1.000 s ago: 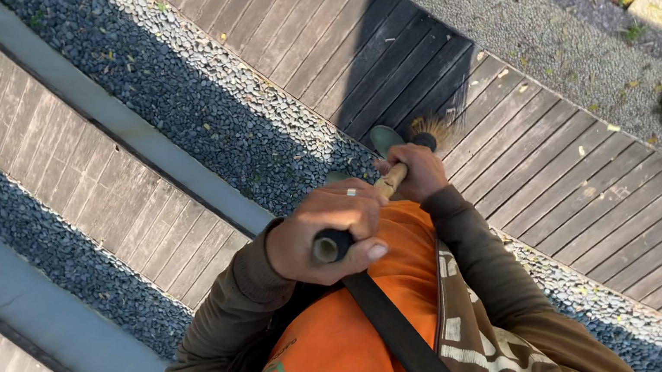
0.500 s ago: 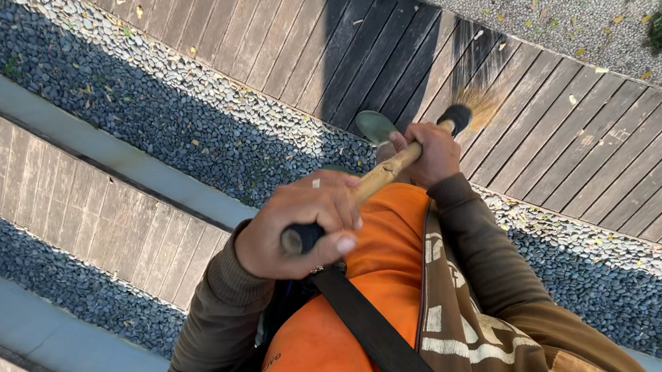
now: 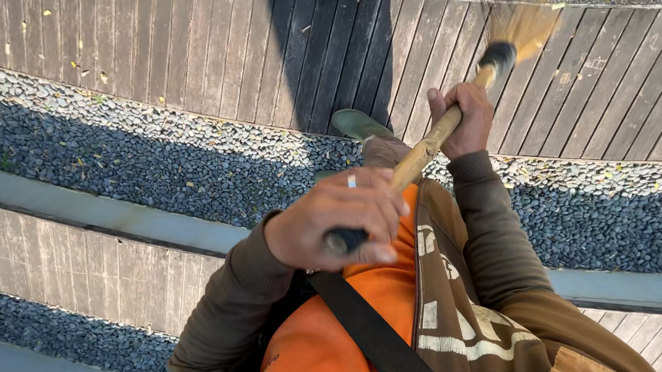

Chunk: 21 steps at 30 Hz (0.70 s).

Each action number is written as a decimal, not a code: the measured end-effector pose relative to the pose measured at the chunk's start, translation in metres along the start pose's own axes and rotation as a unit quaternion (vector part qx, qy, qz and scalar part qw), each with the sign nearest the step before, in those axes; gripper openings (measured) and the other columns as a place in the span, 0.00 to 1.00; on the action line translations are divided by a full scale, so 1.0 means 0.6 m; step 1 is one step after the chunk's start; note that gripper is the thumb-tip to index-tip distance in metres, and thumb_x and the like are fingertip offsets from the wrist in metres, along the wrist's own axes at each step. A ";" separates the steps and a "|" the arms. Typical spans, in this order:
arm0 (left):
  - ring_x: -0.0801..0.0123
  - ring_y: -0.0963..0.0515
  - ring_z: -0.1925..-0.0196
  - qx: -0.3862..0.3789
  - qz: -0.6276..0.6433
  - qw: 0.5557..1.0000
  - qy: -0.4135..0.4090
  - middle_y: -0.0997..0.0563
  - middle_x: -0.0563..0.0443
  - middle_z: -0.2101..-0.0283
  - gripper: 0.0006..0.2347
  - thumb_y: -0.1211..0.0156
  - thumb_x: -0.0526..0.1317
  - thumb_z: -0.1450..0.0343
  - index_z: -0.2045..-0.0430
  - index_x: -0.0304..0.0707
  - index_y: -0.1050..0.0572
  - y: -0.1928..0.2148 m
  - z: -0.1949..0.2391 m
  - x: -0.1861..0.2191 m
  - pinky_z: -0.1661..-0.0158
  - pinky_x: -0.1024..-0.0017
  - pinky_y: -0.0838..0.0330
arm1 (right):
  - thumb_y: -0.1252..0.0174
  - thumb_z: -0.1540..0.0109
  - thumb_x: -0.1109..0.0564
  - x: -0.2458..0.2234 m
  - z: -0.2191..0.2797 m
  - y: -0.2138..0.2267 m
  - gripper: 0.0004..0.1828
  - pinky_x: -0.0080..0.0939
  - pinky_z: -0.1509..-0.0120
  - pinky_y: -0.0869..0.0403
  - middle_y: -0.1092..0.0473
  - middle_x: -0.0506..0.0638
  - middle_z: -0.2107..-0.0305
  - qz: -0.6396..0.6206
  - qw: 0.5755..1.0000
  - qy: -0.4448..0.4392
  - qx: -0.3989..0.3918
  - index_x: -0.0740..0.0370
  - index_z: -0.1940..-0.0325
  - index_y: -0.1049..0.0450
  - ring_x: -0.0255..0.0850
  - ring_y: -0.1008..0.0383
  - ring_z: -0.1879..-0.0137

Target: The person sweeps leaves and debris from a wooden walkway and surrounding gravel areas using a broom, occasionally picking up small pieces of vegetation by hand.

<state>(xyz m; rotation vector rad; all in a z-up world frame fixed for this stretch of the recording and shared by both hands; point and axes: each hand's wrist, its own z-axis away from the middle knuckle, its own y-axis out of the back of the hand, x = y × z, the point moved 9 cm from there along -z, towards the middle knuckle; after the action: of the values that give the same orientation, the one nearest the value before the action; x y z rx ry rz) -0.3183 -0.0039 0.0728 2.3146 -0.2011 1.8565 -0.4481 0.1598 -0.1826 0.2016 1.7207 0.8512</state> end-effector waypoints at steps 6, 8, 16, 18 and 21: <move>0.62 0.21 0.48 -0.021 0.129 0.978 0.160 0.22 0.52 0.58 0.08 0.36 0.39 0.26 0.67 0.35 0.28 -0.041 -0.072 -0.205 0.41 0.60 0.25 | 0.30 0.34 0.56 0.249 0.022 -0.046 0.25 0.48 0.65 0.36 0.38 0.54 0.78 0.026 0.998 -0.063 -0.006 0.64 0.75 0.38 0.48 0.37 0.71; 0.58 0.21 0.42 -0.085 0.005 0.995 0.051 0.23 0.53 0.62 0.10 0.35 0.39 0.25 0.68 0.34 0.31 -0.077 -0.101 -0.194 0.29 0.54 0.36 | 0.32 0.31 0.60 0.324 -0.041 -0.085 0.24 0.43 0.52 0.31 0.39 0.51 0.72 -0.432 0.878 -0.207 0.022 0.65 0.75 0.37 0.43 0.41 0.64; 0.61 0.21 0.41 -0.088 -0.153 0.984 -0.032 0.25 0.56 0.65 0.11 0.37 0.48 0.27 0.73 0.44 0.29 -0.048 -0.073 0.014 0.29 0.47 0.42 | 0.28 0.33 0.55 -0.007 -0.123 -0.041 0.20 0.46 0.60 0.29 0.33 0.50 0.75 -0.087 0.992 0.091 0.026 0.60 0.71 0.33 0.45 0.32 0.67; 0.70 0.20 0.59 -0.032 -0.122 0.992 -0.022 0.25 0.56 0.69 0.14 0.35 0.45 0.25 0.77 0.42 0.31 -0.004 -0.034 0.086 0.30 0.46 0.34 | 0.30 0.34 0.58 -0.115 -0.074 -0.091 0.18 0.46 0.63 0.31 0.35 0.51 0.76 -0.142 0.981 0.121 -0.043 0.60 0.71 0.33 0.45 0.32 0.69; 0.65 0.21 0.64 0.037 -0.134 0.990 -0.021 0.28 0.55 0.74 0.17 0.30 0.45 0.25 0.80 0.42 0.32 0.001 0.014 0.128 0.38 0.58 0.24 | 0.32 0.36 0.50 -0.240 0.009 -0.209 0.21 0.47 0.64 0.31 0.35 0.50 0.78 -0.204 0.929 0.149 -0.272 0.59 0.72 0.36 0.46 0.31 0.72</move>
<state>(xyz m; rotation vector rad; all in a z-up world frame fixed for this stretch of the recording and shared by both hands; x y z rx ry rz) -0.2939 -0.0062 0.1461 2.2962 0.1686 1.7110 -0.3589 -0.0061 -0.1506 -0.6693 1.6423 1.0380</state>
